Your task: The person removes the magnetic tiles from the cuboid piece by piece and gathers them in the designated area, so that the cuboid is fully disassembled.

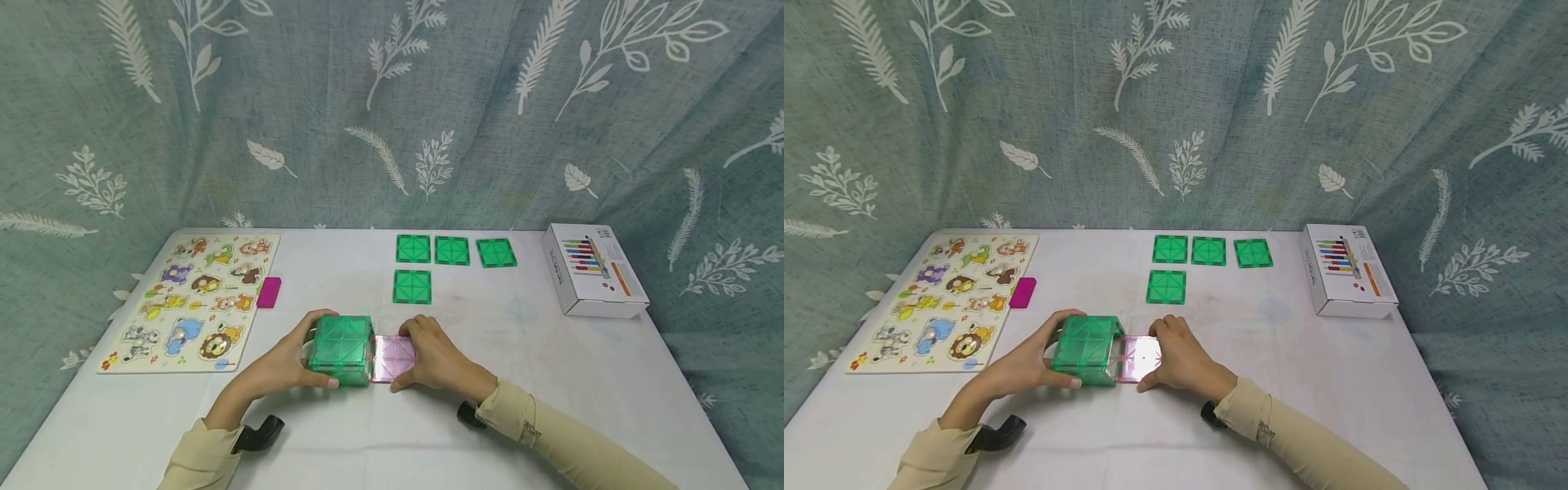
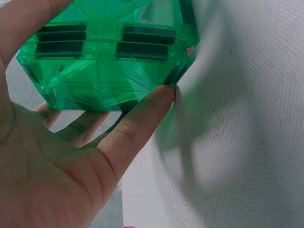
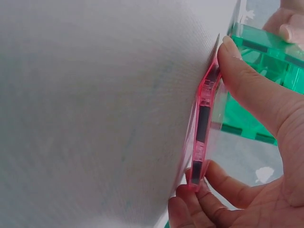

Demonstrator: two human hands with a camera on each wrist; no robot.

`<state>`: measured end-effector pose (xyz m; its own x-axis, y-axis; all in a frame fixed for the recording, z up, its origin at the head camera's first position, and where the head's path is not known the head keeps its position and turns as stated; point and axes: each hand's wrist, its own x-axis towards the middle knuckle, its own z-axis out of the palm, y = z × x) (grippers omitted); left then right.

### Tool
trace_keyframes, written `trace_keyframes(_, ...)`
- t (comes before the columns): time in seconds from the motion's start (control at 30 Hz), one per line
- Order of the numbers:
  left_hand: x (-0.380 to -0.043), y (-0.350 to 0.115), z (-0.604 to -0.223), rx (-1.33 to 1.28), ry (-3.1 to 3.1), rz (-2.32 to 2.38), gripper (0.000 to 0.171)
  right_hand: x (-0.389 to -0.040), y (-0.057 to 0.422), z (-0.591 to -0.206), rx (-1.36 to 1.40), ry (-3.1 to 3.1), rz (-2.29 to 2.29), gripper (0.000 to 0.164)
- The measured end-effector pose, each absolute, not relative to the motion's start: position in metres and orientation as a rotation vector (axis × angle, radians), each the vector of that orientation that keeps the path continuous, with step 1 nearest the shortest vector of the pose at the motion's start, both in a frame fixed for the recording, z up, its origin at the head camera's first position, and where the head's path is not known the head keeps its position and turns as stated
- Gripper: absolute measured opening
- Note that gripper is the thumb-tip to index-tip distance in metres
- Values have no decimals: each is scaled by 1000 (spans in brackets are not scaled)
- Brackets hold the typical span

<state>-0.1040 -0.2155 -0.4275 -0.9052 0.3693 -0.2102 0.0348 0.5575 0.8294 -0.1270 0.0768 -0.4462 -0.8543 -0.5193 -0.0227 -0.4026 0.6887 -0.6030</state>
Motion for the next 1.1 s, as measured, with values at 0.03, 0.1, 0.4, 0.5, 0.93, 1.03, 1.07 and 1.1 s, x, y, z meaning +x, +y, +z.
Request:
trace_keyframes(0.03,-104,-215,-428,331,2436,1283,107,-127,77,-446,-746,2706,-898,82)
trace_keyframes(0.1,-104,-215,-428,334,2436,1283,107,-127,77,-446,-740,2703,-895,82)
trace_keyframes(0.4,-105,-214,-428,336,2450,1270,106,-127,77,-444,-734,2693,-905,84)
trace_keyframes(0.5,-104,-214,-429,334,2448,1272,107,-127,77,-444,-731,2679,-914,84)
trace_keyframes(0.93,-105,-216,-430,345,2430,1302,106,-131,78,-444,-627,2576,-1049,77)
trace_keyframes(1.03,-105,-216,-430,341,2429,1303,106,-130,79,-444,-610,2562,-1073,72)
trace_keyframes(1.07,-104,-216,-430,339,2429,1302,106,-130,79,-444,-606,2558,-1080,71)
trace_keyframes(1.1,-104,-216,-430,340,2430,1302,106,-130,79,-444,-608,2556,-1086,71)
